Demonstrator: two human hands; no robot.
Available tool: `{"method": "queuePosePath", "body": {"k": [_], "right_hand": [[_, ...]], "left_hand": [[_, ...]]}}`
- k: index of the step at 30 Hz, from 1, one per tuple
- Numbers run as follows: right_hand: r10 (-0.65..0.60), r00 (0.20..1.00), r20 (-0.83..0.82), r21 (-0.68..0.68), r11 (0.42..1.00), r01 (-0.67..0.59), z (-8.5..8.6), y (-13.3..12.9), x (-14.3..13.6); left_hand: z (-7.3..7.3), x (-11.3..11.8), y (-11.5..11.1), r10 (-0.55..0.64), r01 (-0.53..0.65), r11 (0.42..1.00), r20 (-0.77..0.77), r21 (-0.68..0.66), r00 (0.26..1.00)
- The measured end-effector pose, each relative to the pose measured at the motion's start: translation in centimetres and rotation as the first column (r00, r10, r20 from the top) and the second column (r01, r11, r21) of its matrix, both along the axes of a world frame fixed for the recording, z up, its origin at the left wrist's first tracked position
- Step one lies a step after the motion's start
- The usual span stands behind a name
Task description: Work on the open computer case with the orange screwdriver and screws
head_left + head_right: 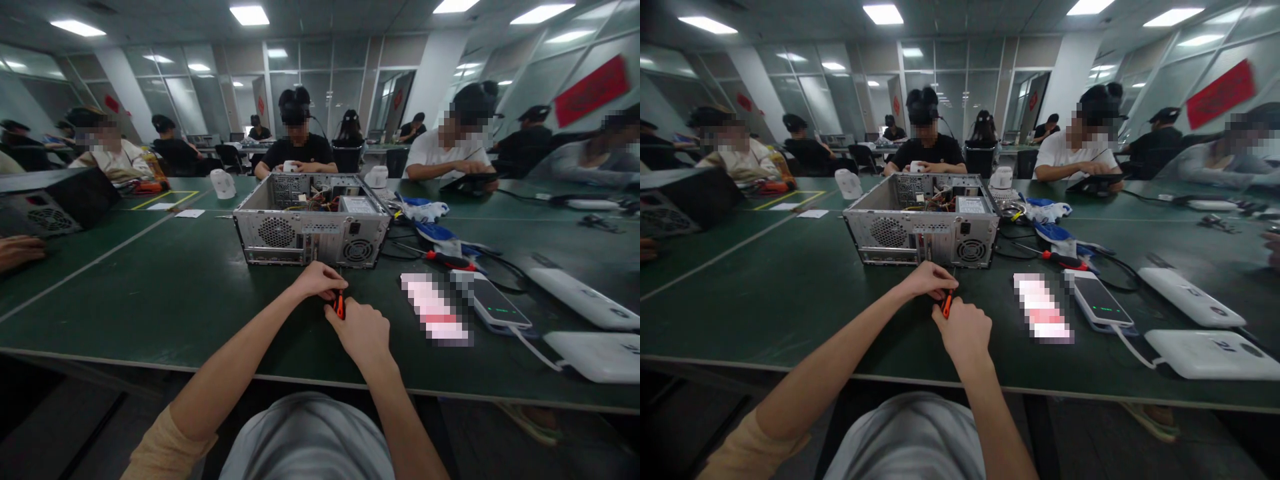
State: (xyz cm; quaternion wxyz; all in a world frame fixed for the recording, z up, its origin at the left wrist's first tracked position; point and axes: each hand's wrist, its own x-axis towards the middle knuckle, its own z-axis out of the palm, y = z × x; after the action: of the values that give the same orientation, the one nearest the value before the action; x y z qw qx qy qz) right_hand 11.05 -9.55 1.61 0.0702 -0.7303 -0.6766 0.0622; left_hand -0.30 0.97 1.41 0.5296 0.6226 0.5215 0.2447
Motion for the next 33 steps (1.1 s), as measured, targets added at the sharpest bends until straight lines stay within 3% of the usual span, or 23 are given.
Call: {"method": "queuePosePath", "body": {"k": [8, 16, 28, 33], "right_hand": [[-0.003, 1.0, -0.003, 0.017, 1.0, 0.003, -0.3, 0.0, 0.1], [0.0, 1.0, -0.013, 0.032, 0.999, 0.001, -0.4, 0.1, 0.0], [-0.007, 0.999, -0.032, 0.018, 1.0, 0.008, -0.3, 0.4, -0.1], [-0.019, 0.999, -0.043, 0.007, 1.0, 0.019, -0.1, 0.4, -0.2]], "left_hand": [[0.1, 0.4, -0.4, 0.095, -0.091, 0.994, 0.078, -0.057, 0.992], [0.5, 0.7, -0.7, 0.11, -0.108, 0.993, 0.037, -0.049, 0.993], [-2.0, 0.8, 0.0, 0.157, -0.152, 0.983, -0.038, 0.101, 0.987], [-2.3, 0.7, 0.3, 0.197, -0.193, 0.978, -0.048, 0.077, 0.979]]}}
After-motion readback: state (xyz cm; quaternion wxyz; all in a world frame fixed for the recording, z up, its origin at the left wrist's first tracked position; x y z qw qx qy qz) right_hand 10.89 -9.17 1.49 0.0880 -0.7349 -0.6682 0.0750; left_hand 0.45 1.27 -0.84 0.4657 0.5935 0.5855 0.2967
